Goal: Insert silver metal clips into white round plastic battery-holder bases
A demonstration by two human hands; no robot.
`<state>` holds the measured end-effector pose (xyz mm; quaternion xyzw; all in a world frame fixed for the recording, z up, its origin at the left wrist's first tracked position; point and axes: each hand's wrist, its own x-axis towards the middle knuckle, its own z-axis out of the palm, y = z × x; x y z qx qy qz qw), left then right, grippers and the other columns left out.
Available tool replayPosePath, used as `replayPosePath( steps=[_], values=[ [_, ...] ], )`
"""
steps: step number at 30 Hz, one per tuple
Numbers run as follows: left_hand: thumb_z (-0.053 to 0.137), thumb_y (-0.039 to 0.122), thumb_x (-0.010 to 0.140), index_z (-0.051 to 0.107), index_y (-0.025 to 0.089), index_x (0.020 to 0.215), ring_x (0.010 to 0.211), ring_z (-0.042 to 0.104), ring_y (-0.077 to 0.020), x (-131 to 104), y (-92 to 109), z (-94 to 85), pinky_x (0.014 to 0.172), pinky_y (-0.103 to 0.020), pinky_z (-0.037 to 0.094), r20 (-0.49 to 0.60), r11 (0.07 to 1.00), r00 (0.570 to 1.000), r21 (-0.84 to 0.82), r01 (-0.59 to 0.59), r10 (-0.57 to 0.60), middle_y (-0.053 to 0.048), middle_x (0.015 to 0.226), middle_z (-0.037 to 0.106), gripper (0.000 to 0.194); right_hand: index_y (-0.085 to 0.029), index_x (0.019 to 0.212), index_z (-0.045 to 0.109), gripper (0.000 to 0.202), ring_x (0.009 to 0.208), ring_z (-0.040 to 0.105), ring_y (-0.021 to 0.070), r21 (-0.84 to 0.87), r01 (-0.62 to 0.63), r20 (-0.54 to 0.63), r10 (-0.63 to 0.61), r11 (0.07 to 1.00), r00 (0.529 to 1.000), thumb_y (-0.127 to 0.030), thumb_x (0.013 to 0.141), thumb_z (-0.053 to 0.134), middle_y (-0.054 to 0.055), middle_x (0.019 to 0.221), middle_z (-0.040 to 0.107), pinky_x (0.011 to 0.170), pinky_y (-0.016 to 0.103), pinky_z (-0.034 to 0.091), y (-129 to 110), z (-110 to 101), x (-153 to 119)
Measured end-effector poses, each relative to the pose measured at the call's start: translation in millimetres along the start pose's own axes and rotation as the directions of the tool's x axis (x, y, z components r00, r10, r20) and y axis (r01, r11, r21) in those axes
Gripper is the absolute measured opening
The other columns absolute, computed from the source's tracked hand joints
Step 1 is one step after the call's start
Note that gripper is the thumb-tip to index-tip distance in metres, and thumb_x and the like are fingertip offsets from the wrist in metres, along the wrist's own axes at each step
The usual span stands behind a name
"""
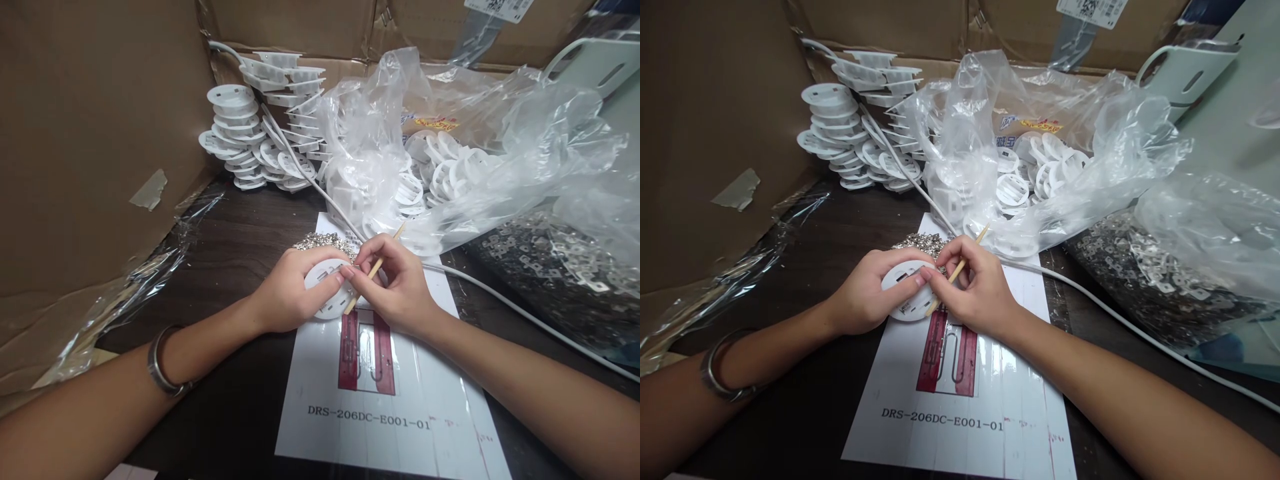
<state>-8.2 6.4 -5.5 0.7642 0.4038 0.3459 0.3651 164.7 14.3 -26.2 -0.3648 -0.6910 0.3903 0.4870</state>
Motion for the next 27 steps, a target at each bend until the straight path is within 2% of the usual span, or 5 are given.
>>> replayPosePath(
  steps=[3,7,9,18,27],
  values=[
    [0.053,0.027,0.087,0.066,0.016,0.089,0.075,0.063,-0.0145,0.7,1.5,-0.5,0.068,-0.024,0.049,-0.008,1.0,1.0,0.004,0.024,-0.024,-0.002,0.084,0.069,0.017,-0.019,0.079,0.051,0.022,0.056,0.04,0.0081,0.096,-0.001,-0.017,0.002,0.995,1.0,-0.03,0.078,0.07,-0.003,0.066,0.046,0.048,0.023,0.032,1.6,-1.8,-1.0],
    [0.054,0.029,0.086,0.066,0.016,0.089,0.071,0.061,-0.0137,0.9,2.6,-0.8,0.064,-0.023,0.048,-0.014,0.999,0.999,-0.01,0.046,-0.046,-0.002,0.081,0.068,0.018,-0.021,0.093,0.049,0.015,0.051,0.037,0.0073,0.312,-0.005,-0.071,0.028,0.95,0.997,-0.032,0.088,0.058,-0.003,0.07,0.045,0.049,0.024,0.033,6.8,-3.7,-2.7],
    [0.055,0.03,0.086,0.066,0.016,0.088,0.066,0.059,-0.0126,0.8,3.3,-0.5,0.059,-0.022,0.046,-0.028,0.998,0.998,-0.034,0.054,-0.055,-0.001,0.078,0.067,0.019,-0.022,0.098,0.047,0.016,0.049,0.036,0.0069,0.342,-0.004,-0.108,0.043,0.94,0.993,-0.029,0.087,0.057,-0.004,0.071,0.045,0.049,0.025,0.034,8.2,-3.6,-2.8],
    [0.058,0.027,0.084,0.066,0.016,0.087,0.062,0.057,-0.0106,0.5,3.5,-1.8,0.056,-0.02,0.045,-0.021,0.996,1.0,-0.084,0.018,-0.019,0.0,0.074,0.066,0.014,-0.021,0.095,0.048,0.017,0.057,0.045,0.0098,0.22,0.052,-0.239,0.002,0.974,0.971,-0.026,0.083,0.06,-0.001,0.074,0.044,0.05,0.026,0.037,6.8,-1.7,-1.8],
    [0.058,0.028,0.084,0.066,0.015,0.086,0.062,0.057,-0.011,-1.0,0.8,-2.5,0.055,-0.021,0.045,-0.012,0.998,1.0,-0.058,0.008,-0.009,-0.001,0.074,0.066,0.015,-0.021,0.088,0.049,0.016,0.062,0.043,0.0103,0.119,0.068,-0.227,-0.04,0.991,0.973,-0.021,0.081,0.063,0.0,0.077,0.045,0.049,0.025,0.036,1.9,-1.5,-0.9]
  ],
)
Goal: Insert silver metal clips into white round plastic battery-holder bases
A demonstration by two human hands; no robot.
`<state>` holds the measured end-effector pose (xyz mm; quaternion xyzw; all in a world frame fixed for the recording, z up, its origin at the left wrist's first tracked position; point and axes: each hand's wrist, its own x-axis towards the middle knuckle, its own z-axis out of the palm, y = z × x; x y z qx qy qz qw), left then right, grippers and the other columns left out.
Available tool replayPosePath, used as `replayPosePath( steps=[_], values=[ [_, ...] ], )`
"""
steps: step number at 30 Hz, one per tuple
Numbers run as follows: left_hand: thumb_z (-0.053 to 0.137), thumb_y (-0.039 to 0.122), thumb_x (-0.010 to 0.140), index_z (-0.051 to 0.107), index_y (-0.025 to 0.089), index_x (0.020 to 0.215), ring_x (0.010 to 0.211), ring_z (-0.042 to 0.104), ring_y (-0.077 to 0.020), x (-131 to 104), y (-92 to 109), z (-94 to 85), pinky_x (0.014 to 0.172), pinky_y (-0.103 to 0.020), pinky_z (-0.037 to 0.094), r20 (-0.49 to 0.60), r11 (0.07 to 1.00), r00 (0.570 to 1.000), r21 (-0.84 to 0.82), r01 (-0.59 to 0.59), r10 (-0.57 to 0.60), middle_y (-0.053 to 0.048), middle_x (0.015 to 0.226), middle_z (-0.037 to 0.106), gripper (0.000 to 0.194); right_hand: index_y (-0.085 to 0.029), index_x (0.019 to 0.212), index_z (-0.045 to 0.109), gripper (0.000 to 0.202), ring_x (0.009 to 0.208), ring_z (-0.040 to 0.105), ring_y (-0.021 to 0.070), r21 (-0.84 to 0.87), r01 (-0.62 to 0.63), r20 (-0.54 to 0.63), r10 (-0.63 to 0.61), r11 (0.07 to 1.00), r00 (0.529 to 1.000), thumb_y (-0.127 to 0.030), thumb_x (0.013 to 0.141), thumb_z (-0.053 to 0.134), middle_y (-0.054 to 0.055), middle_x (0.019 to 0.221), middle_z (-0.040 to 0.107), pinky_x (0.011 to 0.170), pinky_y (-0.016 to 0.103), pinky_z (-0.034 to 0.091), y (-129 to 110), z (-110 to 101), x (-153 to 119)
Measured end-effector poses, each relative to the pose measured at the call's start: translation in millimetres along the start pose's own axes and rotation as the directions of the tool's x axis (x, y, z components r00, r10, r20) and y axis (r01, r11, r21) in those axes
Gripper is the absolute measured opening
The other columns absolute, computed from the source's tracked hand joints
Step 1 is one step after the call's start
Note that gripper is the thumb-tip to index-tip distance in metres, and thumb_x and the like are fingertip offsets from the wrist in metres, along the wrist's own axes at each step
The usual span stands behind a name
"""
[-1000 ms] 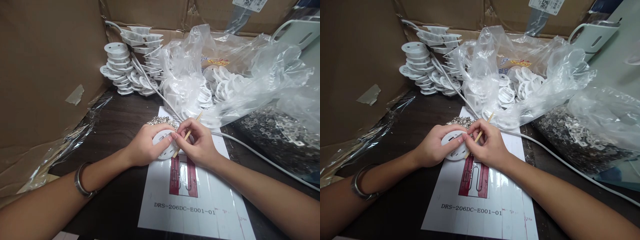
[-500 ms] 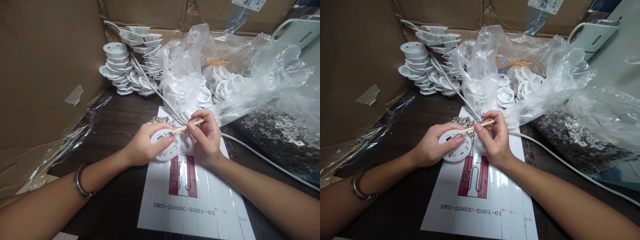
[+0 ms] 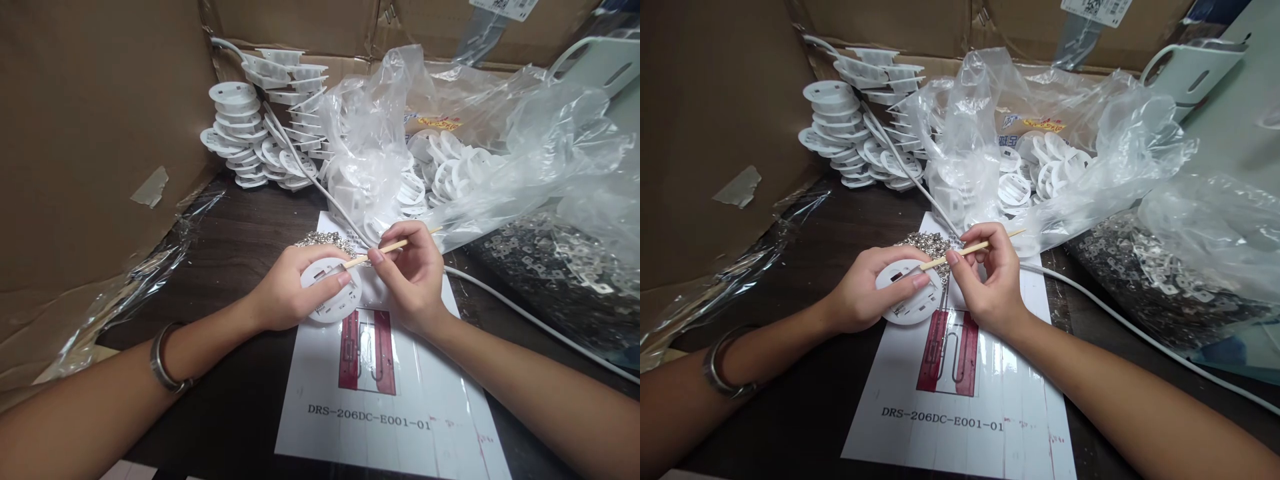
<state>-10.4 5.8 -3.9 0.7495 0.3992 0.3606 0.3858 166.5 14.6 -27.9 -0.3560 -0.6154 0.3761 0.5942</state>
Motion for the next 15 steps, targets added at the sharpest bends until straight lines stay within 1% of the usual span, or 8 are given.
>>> replayPosePath(
  steps=[4,8,11,13,15],
  values=[
    [0.059,0.03,0.084,0.066,0.015,0.084,0.059,0.056,-0.0102,0.1,0.8,0.3,0.053,-0.02,0.044,0.005,1.0,1.0,0.016,0.0,0.0,0.0,0.071,0.064,0.016,-0.021,0.086,0.049,0.016,0.063,0.044,0.0104,-0.054,0.03,-0.005,-0.03,0.998,1.0,-0.022,0.08,0.064,0.001,0.08,0.046,0.05,0.025,0.036,1.1,0.3,-0.4],
    [0.06,0.03,0.084,0.067,0.015,0.084,0.059,0.056,-0.0101,0.6,1.4,0.5,0.054,-0.02,0.044,0.005,0.999,1.0,0.033,0.004,-0.004,0.0,0.07,0.065,0.017,-0.02,0.086,0.05,0.015,0.061,0.043,0.0091,-0.033,0.049,0.004,-0.049,0.998,0.999,-0.019,0.08,0.064,0.0,0.079,0.046,0.049,0.024,0.036,1.8,0.6,-0.7],
    [0.059,0.031,0.085,0.067,0.015,0.083,0.06,0.057,-0.0104,0.9,2.6,0.6,0.055,-0.02,0.045,-0.001,0.999,1.0,0.034,0.015,-0.015,0.0,0.071,0.065,0.018,-0.021,0.088,0.05,0.014,0.058,0.043,0.0087,0.023,-0.012,0.014,0.012,1.0,1.0,-0.02,0.082,0.063,-0.001,0.075,0.045,0.047,0.024,0.036,1.6,0.1,-0.8],
    [0.059,0.033,0.085,0.067,0.015,0.082,0.059,0.056,-0.0106,1.2,3.7,0.6,0.054,-0.021,0.044,-0.015,0.999,1.0,0.026,0.023,-0.022,0.0,0.069,0.064,0.02,-0.021,0.091,0.049,0.014,0.052,0.041,0.008,0.08,-0.069,0.02,0.068,0.994,0.997,-0.024,0.084,0.061,-0.002,0.071,0.044,0.044,0.024,0.034,1.9,-0.7,-1.2],
    [0.059,0.033,0.085,0.067,0.015,0.081,0.058,0.055,-0.0107,1.4,4.4,0.7,0.053,-0.021,0.044,-0.016,0.999,1.0,0.022,0.024,-0.024,0.0,0.068,0.063,0.02,-0.022,0.092,0.048,0.013,0.048,0.039,0.0072,0.125,-0.097,0.029,0.094,0.987,0.995,-0.026,0.085,0.058,-0.003,0.069,0.043,0.042,0.024,0.031,2.4,-1.4,-1.6]
  ],
)
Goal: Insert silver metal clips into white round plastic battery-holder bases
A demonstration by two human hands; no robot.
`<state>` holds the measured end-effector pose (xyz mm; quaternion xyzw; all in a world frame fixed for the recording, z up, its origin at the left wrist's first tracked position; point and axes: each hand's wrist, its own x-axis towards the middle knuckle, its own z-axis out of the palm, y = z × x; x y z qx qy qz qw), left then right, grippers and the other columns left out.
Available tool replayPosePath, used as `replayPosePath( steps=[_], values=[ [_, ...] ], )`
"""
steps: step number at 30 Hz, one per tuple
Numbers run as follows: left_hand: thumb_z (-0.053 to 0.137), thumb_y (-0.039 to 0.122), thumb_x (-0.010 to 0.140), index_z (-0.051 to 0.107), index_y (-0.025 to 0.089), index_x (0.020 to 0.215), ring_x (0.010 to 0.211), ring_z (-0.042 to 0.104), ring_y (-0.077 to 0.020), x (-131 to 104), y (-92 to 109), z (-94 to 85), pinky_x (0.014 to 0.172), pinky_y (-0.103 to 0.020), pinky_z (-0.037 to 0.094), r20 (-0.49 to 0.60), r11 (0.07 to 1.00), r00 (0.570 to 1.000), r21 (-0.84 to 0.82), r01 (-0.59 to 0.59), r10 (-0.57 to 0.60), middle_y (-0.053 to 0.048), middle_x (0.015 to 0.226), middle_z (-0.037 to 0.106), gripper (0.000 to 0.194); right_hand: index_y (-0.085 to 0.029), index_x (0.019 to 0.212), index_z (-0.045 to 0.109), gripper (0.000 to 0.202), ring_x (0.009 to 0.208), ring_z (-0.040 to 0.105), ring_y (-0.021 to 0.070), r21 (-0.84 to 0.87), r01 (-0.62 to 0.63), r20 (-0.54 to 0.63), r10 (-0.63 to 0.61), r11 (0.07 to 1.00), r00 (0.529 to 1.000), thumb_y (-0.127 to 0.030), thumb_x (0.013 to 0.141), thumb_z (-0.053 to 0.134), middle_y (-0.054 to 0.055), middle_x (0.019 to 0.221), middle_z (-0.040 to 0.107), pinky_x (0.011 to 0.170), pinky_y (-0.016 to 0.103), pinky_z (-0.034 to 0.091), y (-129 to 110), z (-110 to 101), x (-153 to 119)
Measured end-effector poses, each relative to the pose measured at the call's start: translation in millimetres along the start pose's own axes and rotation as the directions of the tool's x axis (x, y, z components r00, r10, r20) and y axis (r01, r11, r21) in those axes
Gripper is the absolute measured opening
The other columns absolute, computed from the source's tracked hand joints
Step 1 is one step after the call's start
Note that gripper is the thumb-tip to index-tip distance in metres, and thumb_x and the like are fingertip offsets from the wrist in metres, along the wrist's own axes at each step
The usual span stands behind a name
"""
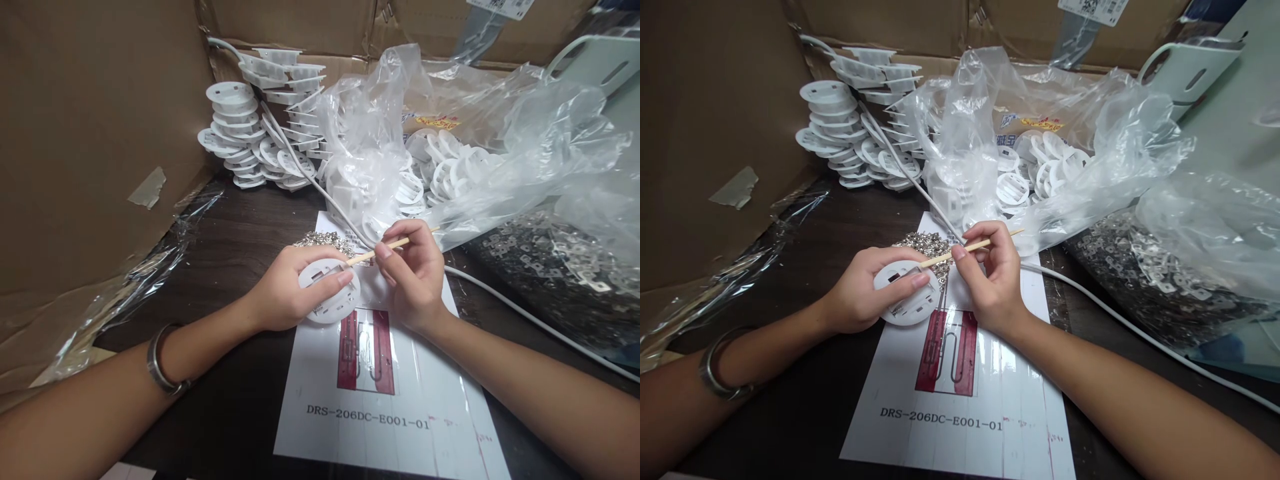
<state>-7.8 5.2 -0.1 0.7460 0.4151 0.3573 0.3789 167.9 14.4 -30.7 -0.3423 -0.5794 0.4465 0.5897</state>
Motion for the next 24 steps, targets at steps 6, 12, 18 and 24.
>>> replayPosePath(
  steps=[6,12,18,24],
  values=[
    [0.06,0.028,0.083,0.068,0.016,0.083,0.058,0.056,-0.0102,-0.1,-1.2,0.1,0.054,-0.021,0.044,0.005,0.999,0.999,-0.01,-0.044,0.044,0.0,0.07,0.066,0.014,-0.02,0.084,0.051,0.012,0.06,0.044,0.0097,-0.088,0.101,0.013,-0.1,0.991,0.995,-0.025,0.082,0.062,-0.001,0.072,0.046,0.05,0.025,0.037,-2.7,0.3,0.9],
    [0.061,0.026,0.083,0.067,0.016,0.083,0.056,0.055,-0.0086,-0.9,-2.7,0.6,0.051,-0.019,0.043,0.015,0.997,0.997,-0.035,-0.074,0.074,0.001,0.069,0.065,0.011,-0.019,0.082,0.051,0.013,0.062,0.041,0.0092,-0.091,0.101,0.018,-0.1,0.991,0.995,-0.021,0.08,0.064,-0.001,0.073,0.044,0.051,0.024,0.034,-6.0,1.1,1.8],
    [0.063,0.028,0.081,0.068,0.016,0.083,0.053,0.055,-0.009,-1.6,-2.7,0.1,0.048,-0.02,0.042,0.014,0.998,0.998,-0.016,-0.059,0.059,0.0,0.069,0.067,0.014,-0.019,0.082,0.051,0.015,0.061,0.041,0.0091,-0.099,0.09,0.022,-0.089,0.991,0.996,-0.023,0.08,0.065,-0.001,0.072,0.044,0.049,0.024,0.034,-4.2,0.9,1.4],
    [0.065,0.028,0.081,0.069,0.015,0.085,0.049,0.052,-0.0069,-1.5,-2.5,-0.7,0.045,-0.018,0.039,0.022,0.997,0.997,-0.026,-0.071,0.072,0.001,0.068,0.067,0.014,-0.019,0.084,0.051,0.015,0.057,0.041,0.0075,-0.078,0.077,0.044,-0.074,0.994,0.996,-0.021,0.081,0.065,-0.002,0.074,0.045,0.046,0.023,0.034,-2.1,0.6,1.6]
  ],
)
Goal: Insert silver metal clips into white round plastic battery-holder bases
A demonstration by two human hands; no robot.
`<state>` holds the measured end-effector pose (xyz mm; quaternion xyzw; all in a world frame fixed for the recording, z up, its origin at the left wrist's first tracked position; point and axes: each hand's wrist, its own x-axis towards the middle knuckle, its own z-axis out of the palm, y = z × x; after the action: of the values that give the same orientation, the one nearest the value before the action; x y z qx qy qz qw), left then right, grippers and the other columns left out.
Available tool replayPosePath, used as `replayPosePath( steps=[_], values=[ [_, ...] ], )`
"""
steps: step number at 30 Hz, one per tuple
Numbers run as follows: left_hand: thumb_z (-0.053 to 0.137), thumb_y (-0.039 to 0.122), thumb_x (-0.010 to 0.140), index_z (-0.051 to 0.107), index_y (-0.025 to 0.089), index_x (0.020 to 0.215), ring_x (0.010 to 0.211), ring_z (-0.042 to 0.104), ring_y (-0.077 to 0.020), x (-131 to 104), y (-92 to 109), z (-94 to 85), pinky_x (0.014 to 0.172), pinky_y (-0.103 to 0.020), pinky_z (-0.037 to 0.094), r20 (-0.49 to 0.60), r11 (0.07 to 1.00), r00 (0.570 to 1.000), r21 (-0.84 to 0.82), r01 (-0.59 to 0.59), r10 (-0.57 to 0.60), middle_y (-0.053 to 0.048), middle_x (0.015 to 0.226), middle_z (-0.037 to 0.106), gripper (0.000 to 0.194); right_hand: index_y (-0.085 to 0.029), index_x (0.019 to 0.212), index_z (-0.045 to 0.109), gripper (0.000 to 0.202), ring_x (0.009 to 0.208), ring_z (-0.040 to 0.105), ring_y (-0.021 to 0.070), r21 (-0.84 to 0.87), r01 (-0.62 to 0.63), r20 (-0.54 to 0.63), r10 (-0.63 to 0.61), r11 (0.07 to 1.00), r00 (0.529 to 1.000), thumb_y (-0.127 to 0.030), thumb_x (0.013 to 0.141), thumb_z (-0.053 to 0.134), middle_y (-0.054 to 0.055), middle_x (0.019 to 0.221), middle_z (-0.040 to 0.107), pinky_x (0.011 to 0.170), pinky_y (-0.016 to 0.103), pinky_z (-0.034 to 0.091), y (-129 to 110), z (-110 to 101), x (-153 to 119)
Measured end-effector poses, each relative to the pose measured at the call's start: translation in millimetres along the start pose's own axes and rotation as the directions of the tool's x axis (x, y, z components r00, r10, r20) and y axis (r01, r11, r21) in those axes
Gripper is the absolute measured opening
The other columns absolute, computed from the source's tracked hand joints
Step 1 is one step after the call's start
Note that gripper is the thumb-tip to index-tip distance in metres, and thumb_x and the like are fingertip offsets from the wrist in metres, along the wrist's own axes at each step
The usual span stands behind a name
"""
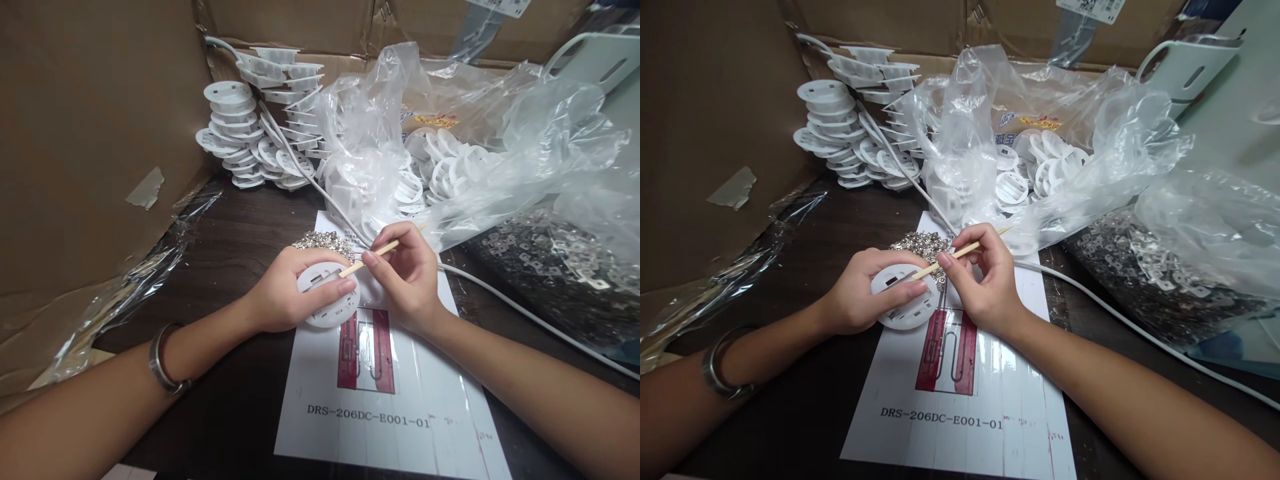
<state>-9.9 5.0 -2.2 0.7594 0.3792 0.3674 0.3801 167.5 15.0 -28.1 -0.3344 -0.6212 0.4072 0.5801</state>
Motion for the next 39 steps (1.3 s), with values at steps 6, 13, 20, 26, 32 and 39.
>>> replayPosePath(
  steps=[6,13,20,26,32,39],
  values=[
    [0.06,0.025,0.084,0.07,0.014,0.083,0.049,0.053,-0.0066,-0.1,-0.3,0.2,0.046,-0.017,0.04,-0.019,1.0,1.0,0.003,-0.023,0.023,0.001,0.066,0.068,0.015,-0.018,0.085,0.052,0.017,0.054,0.04,0.0046,0.031,-0.008,0.008,0.008,1.0,1.0,-0.021,0.081,0.068,-0.001,0.08,0.045,0.042,0.022,0.032,2.1,1.0,-0.7],
    [0.058,0.023,0.086,0.071,0.015,0.083,0.061,0.062,-0.0099,-0.3,0.0,1.2,0.057,-0.019,0.047,-0.002,1.0,1.0,-0.012,0.018,-0.018,0.0,0.075,0.071,0.015,-0.018,0.084,0.052,0.016,0.053,0.04,0.0035,0.027,0.008,0.009,-0.008,1.0,1.0,-0.019,0.081,0.068,-0.002,0.078,0.045,0.042,0.021,0.033,2.7,0.7,-0.5],
    [0.058,0.026,0.087,0.072,0.016,0.088,0.069,0.064,-0.0126,2.2,-2.9,-0.2,0.064,-0.021,0.049,0.004,0.997,0.998,-0.028,0.069,-0.069,-0.001,0.081,0.072,0.017,-0.017,0.079,0.054,0.016,0.068,0.048,0.0083,-0.065,0.092,-0.058,-0.096,0.994,0.994,-0.015,0.078,0.069,-0.001,0.077,0.049,0.052,0.021,0.039,2.1,2.7,0.1],
    [0.044,0.045,0.093,0.067,0.015,0.077,0.06,0.057,-0.0127,2.8,-4.1,1.5,0.054,-0.023,0.044,-0.001,0.966,0.979,-0.159,0.202,-0.204,-0.003,0.07,0.065,0.041,-0.018,0.084,0.054,0.011,0.056,0.046,0.006,0.081,-0.016,-0.063,0.021,0.997,0.998,-0.021,0.085,0.064,-0.002,0.073,0.051,0.048,0.021,0.035,4.9,0.8,0.1],
    [0.051,0.041,0.089,0.069,0.016,0.08,0.06,0.057,-0.0123,1.8,-2.6,2.6,0.057,-0.022,0.045,-0.12,0.97,0.97,-0.152,0.191,-0.21,-0.001,0.069,0.064,0.032,-0.016,0.067,0.049,0.028,0.055,0.04,0.0074,0.099,0.076,-0.087,-0.067,0.992,0.994,-0.029,0.092,0.057,-0.002,0.061,0.043,0.052,0.025,0.028,6.5,-1.7,-0.4],
    [0.058,0.033,0.085,0.069,0.015,0.078,0.066,0.061,-0.0133,2.8,-4.5,2.5,0.06,-0.02,0.047,-0.285,0.985,0.944,0.004,0.173,-0.164,-0.001,0.072,0.068,0.023,-0.014,0.049,0.032,0.053,0.047,0.029,0.006,0.036,0.035,-0.058,-0.033,0.999,0.998,-0.033,0.094,0.054,-0.004,0.048,0.03,0.047,0.026,0.021,6.5,-3.1,-1.9]
  ],
)
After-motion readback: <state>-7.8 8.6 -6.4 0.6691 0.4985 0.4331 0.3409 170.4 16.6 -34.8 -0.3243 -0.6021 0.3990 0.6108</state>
